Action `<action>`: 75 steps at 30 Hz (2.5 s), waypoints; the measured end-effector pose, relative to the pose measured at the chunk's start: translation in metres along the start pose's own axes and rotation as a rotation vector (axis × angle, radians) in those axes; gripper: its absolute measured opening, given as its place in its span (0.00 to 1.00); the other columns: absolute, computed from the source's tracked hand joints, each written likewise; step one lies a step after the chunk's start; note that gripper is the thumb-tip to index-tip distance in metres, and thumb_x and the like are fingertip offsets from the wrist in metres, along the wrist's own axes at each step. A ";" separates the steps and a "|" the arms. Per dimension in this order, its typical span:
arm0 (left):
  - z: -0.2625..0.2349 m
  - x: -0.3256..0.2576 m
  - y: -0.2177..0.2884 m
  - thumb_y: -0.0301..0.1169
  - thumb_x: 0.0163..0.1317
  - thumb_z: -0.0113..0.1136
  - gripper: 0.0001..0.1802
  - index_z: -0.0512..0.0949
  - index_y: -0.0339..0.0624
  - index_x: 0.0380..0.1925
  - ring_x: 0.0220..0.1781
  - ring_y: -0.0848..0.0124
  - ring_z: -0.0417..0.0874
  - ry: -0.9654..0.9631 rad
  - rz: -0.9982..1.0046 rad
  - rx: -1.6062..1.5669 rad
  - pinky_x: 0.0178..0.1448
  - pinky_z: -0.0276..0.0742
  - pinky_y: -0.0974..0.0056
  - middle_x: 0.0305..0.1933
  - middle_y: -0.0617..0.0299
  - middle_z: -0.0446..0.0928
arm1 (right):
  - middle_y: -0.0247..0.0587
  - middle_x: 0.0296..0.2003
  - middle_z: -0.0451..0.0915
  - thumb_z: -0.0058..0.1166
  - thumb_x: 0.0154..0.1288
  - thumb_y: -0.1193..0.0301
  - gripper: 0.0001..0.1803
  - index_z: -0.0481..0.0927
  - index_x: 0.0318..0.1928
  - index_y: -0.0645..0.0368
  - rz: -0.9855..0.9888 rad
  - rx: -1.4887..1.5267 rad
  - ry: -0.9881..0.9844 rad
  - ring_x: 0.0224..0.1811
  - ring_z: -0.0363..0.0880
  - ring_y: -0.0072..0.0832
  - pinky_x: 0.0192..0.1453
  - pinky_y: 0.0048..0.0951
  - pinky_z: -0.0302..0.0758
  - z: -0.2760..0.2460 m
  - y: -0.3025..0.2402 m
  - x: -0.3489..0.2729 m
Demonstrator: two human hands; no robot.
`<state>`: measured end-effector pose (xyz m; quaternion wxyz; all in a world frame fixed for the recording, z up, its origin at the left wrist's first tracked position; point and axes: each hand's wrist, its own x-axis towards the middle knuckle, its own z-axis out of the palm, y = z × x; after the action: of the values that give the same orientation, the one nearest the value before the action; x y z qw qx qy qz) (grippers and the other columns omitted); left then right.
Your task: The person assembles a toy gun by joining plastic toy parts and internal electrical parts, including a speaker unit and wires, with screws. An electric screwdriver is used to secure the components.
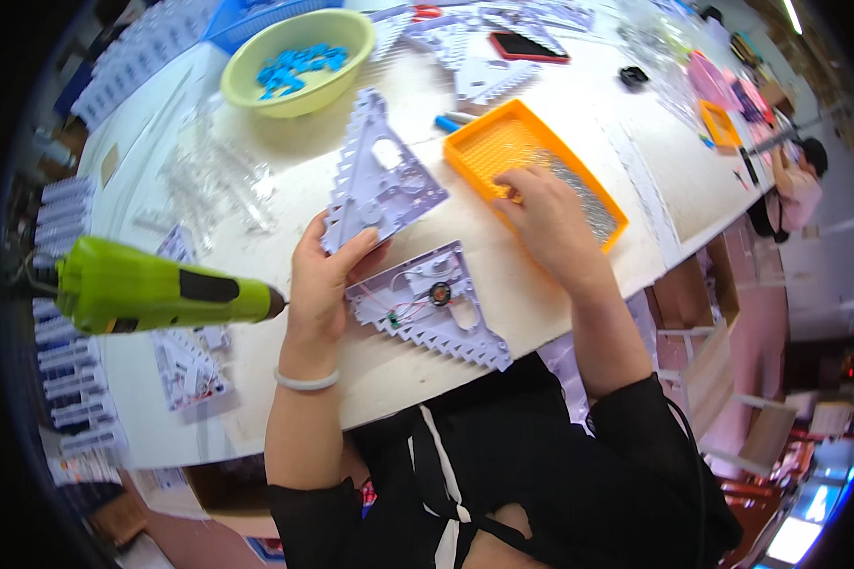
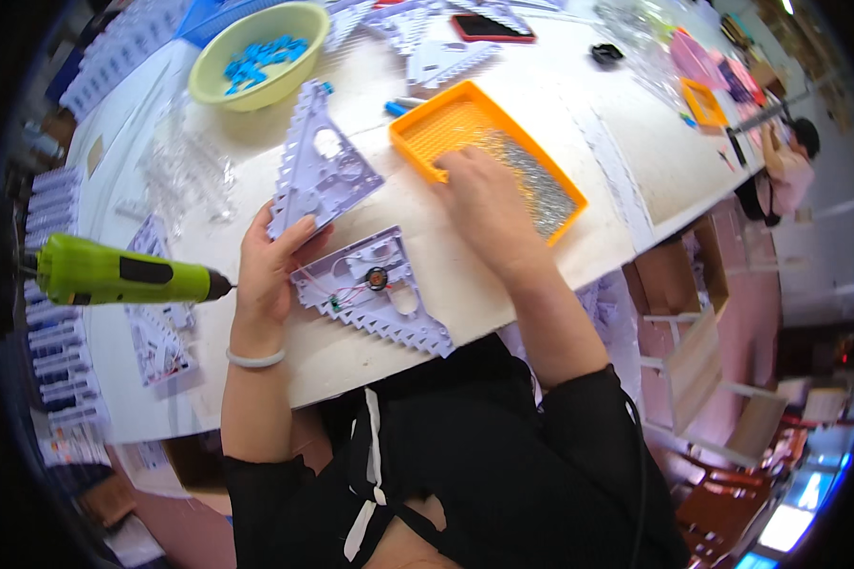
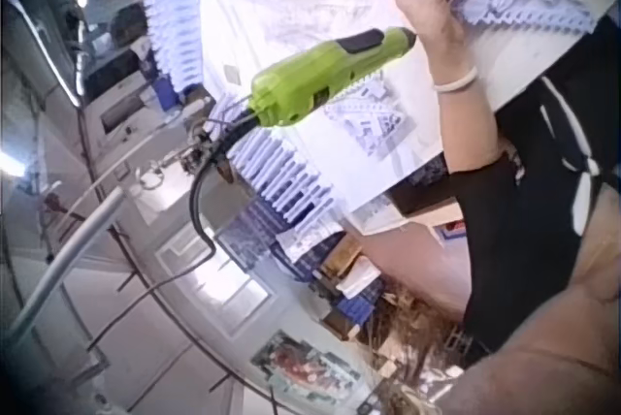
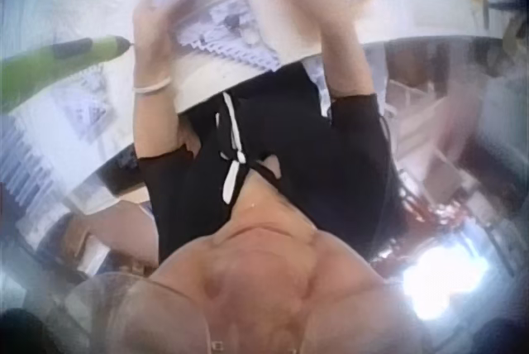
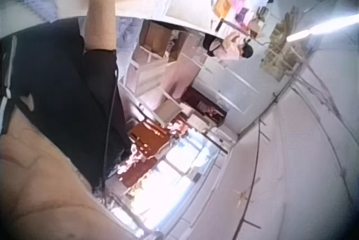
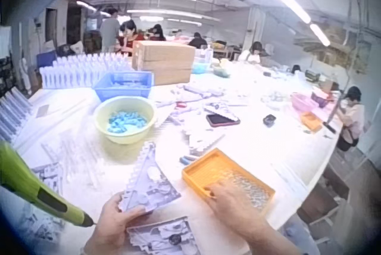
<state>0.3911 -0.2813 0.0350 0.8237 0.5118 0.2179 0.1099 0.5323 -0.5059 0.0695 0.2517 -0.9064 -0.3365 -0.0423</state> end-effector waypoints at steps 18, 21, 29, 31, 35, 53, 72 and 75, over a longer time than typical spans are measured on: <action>-0.044 -0.011 -0.046 0.35 0.68 0.60 0.27 0.70 0.32 0.63 0.62 0.63 0.75 -0.159 0.141 0.119 0.69 0.69 0.57 0.62 0.52 0.74 | 0.54 0.37 0.78 0.67 0.51 0.73 0.23 0.70 0.46 0.61 -0.625 1.036 0.004 0.41 0.79 0.52 0.44 0.42 0.75 0.063 -0.192 0.064; 0.006 0.000 -0.016 0.21 0.62 0.64 0.21 0.74 0.33 0.55 0.49 0.67 0.84 -0.119 0.113 0.258 0.54 0.80 0.63 0.51 0.56 0.81 | 0.55 0.40 0.77 0.69 0.57 0.68 0.25 0.69 0.49 0.61 -0.528 0.951 0.210 0.43 0.79 0.52 0.46 0.43 0.75 0.018 -0.157 0.082; 0.007 -0.009 0.001 0.20 0.63 0.64 0.24 0.70 0.32 0.58 0.47 0.66 0.86 0.062 0.004 0.056 0.55 0.85 0.63 0.50 0.53 0.81 | 0.37 0.35 0.81 0.74 0.55 0.63 0.29 0.78 0.52 0.65 -0.466 0.660 0.269 0.38 0.80 0.24 0.43 0.25 0.77 -0.112 -0.067 0.052; 0.010 -0.004 0.001 0.21 0.63 0.64 0.24 0.69 0.32 0.58 0.49 0.64 0.86 0.050 -0.010 0.043 0.56 0.85 0.62 0.51 0.52 0.81 | 0.47 0.48 0.80 0.67 0.62 0.72 0.31 0.68 0.63 0.63 -0.504 0.680 0.145 0.41 0.85 0.25 0.47 0.23 0.82 -0.117 -0.036 0.043; 0.009 -0.008 0.003 0.21 0.64 0.63 0.24 0.69 0.32 0.59 0.50 0.62 0.86 0.049 -0.006 0.025 0.57 0.85 0.62 0.51 0.51 0.81 | 0.45 0.47 0.79 0.66 0.61 0.74 0.31 0.68 0.62 0.67 -0.813 0.880 -0.029 0.42 0.84 0.25 0.42 0.26 0.83 -0.115 0.001 0.046; 0.006 -0.003 0.000 0.23 0.64 0.61 0.26 0.67 0.31 0.61 0.52 0.61 0.85 0.069 0.017 0.052 0.59 0.85 0.59 0.54 0.49 0.79 | 0.35 0.32 0.82 0.65 0.65 0.71 0.17 0.77 0.50 0.63 0.005 1.094 0.227 0.27 0.80 0.17 0.26 0.16 0.76 -0.077 0.007 0.073; 0.011 -0.004 -0.002 0.22 0.63 0.61 0.27 0.66 0.31 0.62 0.50 0.61 0.86 0.076 0.011 0.115 0.57 0.85 0.59 0.53 0.49 0.80 | 0.33 0.27 0.81 0.65 0.67 0.68 0.11 0.79 0.42 0.61 -0.012 1.085 0.318 0.17 0.71 0.12 0.17 0.14 0.66 -0.026 0.024 0.090; 0.009 -0.002 -0.001 0.23 0.63 0.62 0.29 0.66 0.31 0.63 0.50 0.61 0.86 0.087 0.019 0.153 0.57 0.85 0.59 0.53 0.49 0.81 | 0.31 0.24 0.79 0.64 0.67 0.68 0.09 0.79 0.39 0.59 -0.025 1.052 0.328 0.16 0.70 0.12 0.17 0.14 0.65 -0.031 0.019 0.087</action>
<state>0.3937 -0.2896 0.0379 0.7708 0.5702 0.2562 0.1229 0.6141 -0.4818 0.1104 0.7193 -0.6359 -0.2796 -0.0121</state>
